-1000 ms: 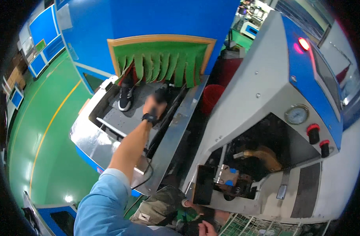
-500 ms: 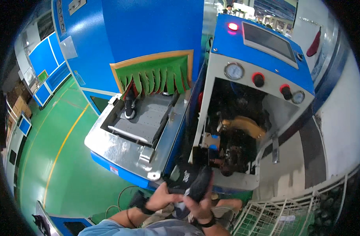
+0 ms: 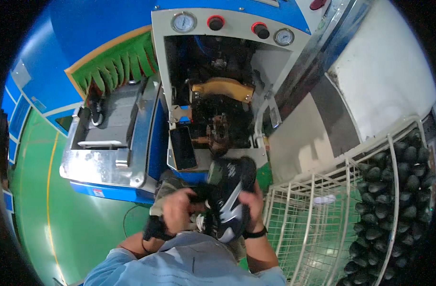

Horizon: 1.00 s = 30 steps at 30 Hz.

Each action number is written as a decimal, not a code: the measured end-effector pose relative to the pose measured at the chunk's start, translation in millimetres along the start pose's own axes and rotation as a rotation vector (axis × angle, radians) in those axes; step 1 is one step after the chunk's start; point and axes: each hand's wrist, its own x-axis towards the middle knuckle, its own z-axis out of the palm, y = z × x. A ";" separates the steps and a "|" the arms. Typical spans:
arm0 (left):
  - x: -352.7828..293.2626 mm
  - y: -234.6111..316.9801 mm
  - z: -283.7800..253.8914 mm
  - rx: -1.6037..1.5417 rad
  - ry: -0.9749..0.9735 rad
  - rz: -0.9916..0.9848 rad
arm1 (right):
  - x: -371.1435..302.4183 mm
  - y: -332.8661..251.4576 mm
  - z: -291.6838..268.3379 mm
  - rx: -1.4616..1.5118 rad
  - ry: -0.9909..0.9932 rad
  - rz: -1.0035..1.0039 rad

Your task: The person is operating machines to last or shape shoes by inserting shoe lasts into the shoes and placing them into the machines.

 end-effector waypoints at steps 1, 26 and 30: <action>17.9 35.2 8.8 -0.115 0.177 -0.418 | 6.0 -10.3 12.5 0.303 0.034 0.061; 40.9 -30.0 -64.0 0.608 -0.560 -0.309 | 195.7 -71.0 104.5 -2.033 -0.088 -0.268; 34.7 -30.7 -53.9 0.662 -0.585 -0.272 | 190.0 -66.8 96.7 -2.000 -0.078 -0.503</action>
